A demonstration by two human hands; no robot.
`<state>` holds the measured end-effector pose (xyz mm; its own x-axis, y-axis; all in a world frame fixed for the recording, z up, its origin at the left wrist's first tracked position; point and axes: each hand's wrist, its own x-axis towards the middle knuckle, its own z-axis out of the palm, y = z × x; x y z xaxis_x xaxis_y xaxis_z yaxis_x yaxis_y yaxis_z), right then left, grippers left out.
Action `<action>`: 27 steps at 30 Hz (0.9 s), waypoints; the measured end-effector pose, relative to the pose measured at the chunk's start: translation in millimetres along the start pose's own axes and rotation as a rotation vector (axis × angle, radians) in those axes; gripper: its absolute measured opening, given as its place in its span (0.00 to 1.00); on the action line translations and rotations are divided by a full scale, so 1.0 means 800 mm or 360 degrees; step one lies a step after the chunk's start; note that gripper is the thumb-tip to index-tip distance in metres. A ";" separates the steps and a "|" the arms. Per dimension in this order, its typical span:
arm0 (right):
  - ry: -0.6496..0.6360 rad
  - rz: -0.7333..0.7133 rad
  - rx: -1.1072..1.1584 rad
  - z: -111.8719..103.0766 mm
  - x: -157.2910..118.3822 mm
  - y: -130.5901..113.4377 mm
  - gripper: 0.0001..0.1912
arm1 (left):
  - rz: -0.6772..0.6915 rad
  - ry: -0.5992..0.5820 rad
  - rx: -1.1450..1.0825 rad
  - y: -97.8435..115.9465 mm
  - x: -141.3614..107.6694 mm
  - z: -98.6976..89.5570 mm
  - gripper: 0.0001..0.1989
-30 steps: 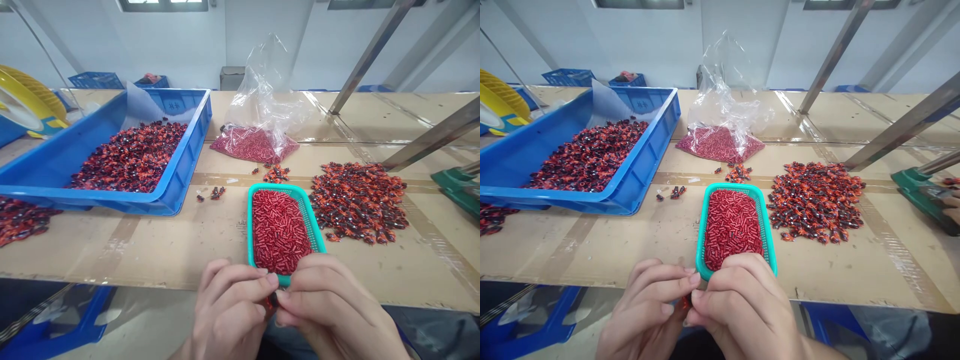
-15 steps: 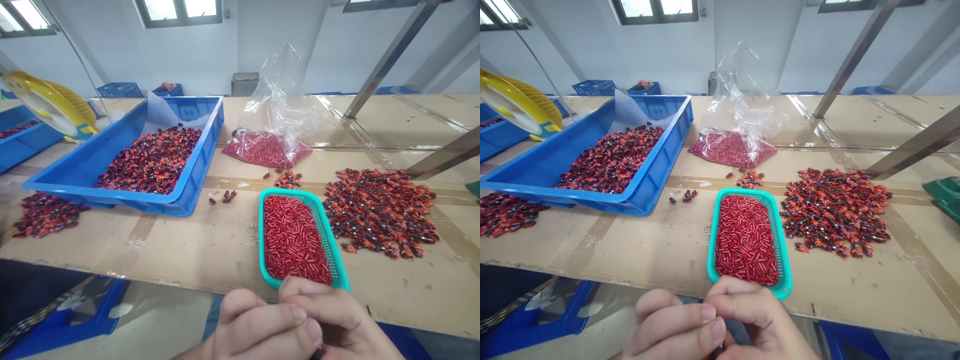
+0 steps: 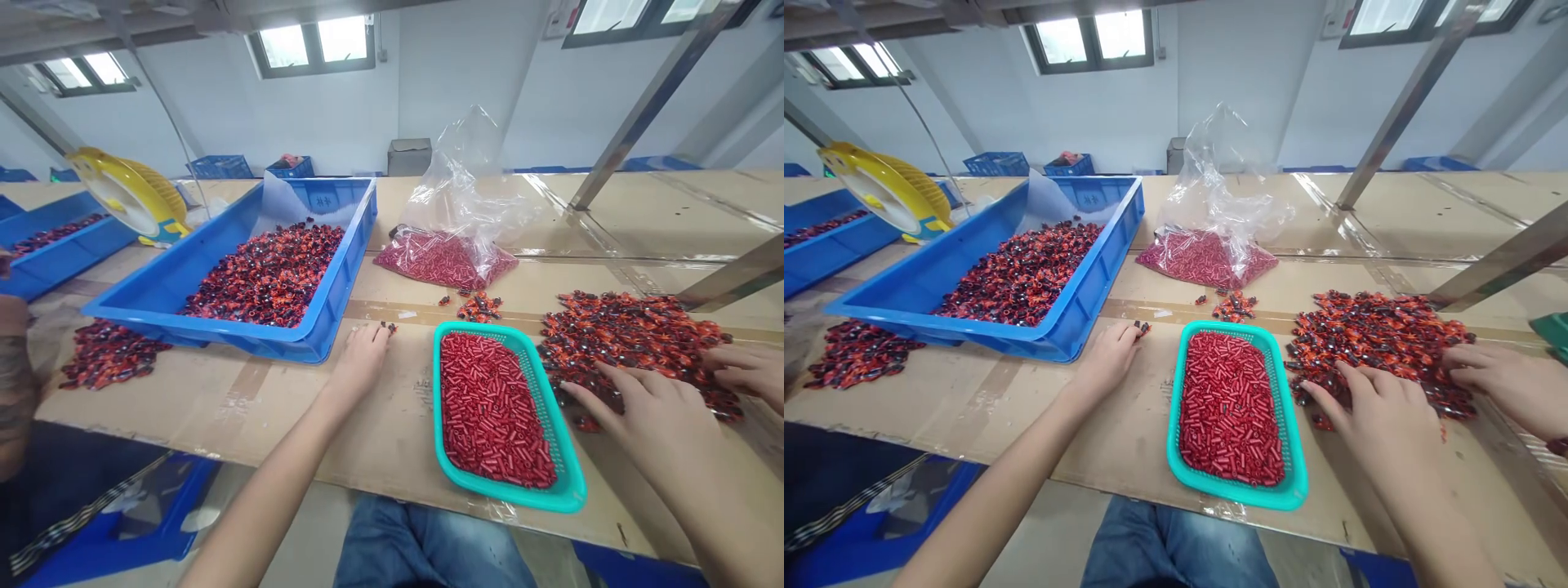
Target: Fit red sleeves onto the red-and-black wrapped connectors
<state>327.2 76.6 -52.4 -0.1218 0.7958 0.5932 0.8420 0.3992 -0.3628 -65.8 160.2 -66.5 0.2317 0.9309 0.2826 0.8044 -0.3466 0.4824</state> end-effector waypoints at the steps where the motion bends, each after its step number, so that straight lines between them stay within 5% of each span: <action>1: 0.0012 -0.0034 -0.0140 0.003 0.000 -0.007 0.15 | -0.0029 -0.0018 -0.0056 0.000 0.004 0.002 0.14; 5: -0.0156 -0.0342 -0.0175 0.025 -0.004 -0.061 0.16 | -0.0135 -0.0012 -0.0441 0.015 -0.001 0.000 0.13; 9: -0.0395 -0.0464 -0.0245 0.051 -0.013 -0.103 0.15 | -0.0303 0.0009 -0.1051 0.053 -0.046 -0.012 0.12; 15: -0.0541 -0.0417 -0.0232 0.063 -0.017 -0.103 0.19 | -0.0787 -0.0195 -0.2093 0.119 -0.127 -0.022 0.18; 20: -0.0478 -0.0377 -0.0003 0.051 -0.003 -0.103 0.16 | -0.1062 -0.0229 -0.2550 0.136 -0.145 -0.024 0.17; 24: -0.0340 -0.0142 0.0486 0.028 0.009 -0.129 0.13 | -0.1030 -0.0102 -0.2617 0.142 -0.146 -0.028 0.15; 27: -0.0432 0.0116 0.0912 0.007 0.012 -0.157 0.08 | -0.0683 0.0156 -0.2418 0.152 -0.149 -0.032 0.12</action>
<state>217.2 36.2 -4.9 -0.2667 0.8872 0.3764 0.4477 0.4599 -0.7669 -9.7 4.4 -20.4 0.0572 0.9961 -0.0665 -0.4913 0.0861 0.8667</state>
